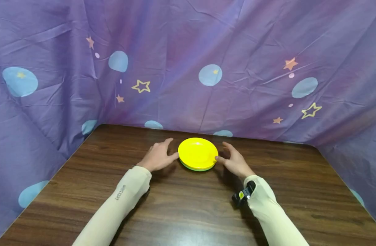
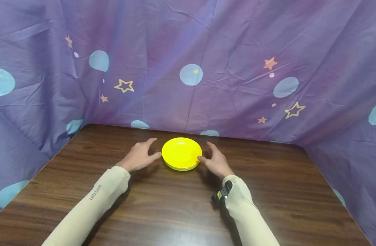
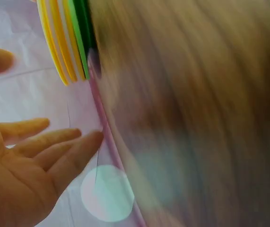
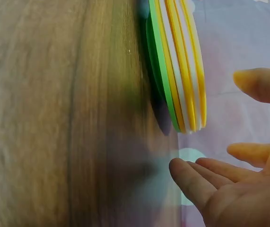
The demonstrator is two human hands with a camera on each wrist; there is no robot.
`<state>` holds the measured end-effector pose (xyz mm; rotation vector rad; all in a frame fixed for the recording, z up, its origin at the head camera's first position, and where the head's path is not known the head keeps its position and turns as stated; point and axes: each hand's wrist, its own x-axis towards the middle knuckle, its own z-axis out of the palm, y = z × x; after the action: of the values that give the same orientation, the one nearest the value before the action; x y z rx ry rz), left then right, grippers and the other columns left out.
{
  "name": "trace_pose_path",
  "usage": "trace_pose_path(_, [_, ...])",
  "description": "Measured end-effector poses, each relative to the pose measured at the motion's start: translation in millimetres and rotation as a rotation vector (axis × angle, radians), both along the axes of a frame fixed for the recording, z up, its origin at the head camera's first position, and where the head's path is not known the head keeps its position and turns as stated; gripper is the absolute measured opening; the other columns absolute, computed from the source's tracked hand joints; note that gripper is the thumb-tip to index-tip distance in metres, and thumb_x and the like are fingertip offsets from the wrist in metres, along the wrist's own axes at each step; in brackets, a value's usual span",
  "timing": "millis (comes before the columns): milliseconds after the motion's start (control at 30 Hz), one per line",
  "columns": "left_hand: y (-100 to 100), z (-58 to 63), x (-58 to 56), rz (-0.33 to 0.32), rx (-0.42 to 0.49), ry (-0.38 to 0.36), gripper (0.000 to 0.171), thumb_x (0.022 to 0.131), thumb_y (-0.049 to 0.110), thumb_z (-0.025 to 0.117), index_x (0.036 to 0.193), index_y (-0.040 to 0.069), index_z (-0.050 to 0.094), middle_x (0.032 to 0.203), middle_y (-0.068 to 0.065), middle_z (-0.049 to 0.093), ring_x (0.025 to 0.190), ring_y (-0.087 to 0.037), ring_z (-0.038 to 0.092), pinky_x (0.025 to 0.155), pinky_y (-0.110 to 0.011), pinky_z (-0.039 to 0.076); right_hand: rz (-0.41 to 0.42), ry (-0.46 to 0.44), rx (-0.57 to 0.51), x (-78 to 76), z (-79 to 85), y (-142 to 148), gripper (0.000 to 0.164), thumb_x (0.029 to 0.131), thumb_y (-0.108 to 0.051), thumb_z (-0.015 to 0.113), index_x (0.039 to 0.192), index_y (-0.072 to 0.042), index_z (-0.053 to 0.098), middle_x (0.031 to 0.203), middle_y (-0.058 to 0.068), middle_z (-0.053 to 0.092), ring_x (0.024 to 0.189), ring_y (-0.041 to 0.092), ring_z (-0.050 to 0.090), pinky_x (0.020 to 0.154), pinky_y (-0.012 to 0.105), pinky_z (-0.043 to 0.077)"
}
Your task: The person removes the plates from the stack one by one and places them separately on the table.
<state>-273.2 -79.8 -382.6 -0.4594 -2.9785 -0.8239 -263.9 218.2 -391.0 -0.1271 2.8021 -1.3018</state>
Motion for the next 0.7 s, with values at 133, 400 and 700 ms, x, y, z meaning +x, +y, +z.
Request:
trace_pose_path(133, [4,-1.7,-1.5,0.009,0.013,-0.022,0.071,0.093,0.041,0.061,0.151,0.005,0.041,0.123,-0.02,0.07,0.111,-0.028,0.065,0.104,-0.048,0.051,0.01,-0.023,-0.017,-2.7,-2.1,-4,0.078,0.093,-0.021,0.067,0.156,-0.002,0.026,0.156,0.032,0.035,0.142,0.046,0.041,0.118,0.055,0.035])
trace_pose_path(400, [11,-0.9,-4.9,0.025,0.104,-0.075,0.061,0.095,0.033,0.06,0.146,0.002,0.047,0.129,-0.018,0.069,0.118,-0.031,0.065,0.102,-0.046,0.053,0.026,-0.037,-0.101,-6.3,-2.3,-12,0.077,0.093,-0.014,0.066,0.156,0.002,0.025,0.156,0.031,0.037,0.142,0.044,0.043,0.118,0.053,0.036])
trace_pose_path(700, [21,-0.9,-6.1,0.019,0.22,-0.166,0.056,0.096,0.025,0.058,0.145,0.0,0.047,0.135,-0.018,0.065,0.127,-0.031,0.061,0.106,-0.043,0.051,0.031,-0.044,-0.153,-7.0,-7.3,-17,0.078,0.09,-0.006,0.067,0.155,0.006,0.025,0.156,0.031,0.036,0.141,0.045,0.043,0.118,0.053,0.036])
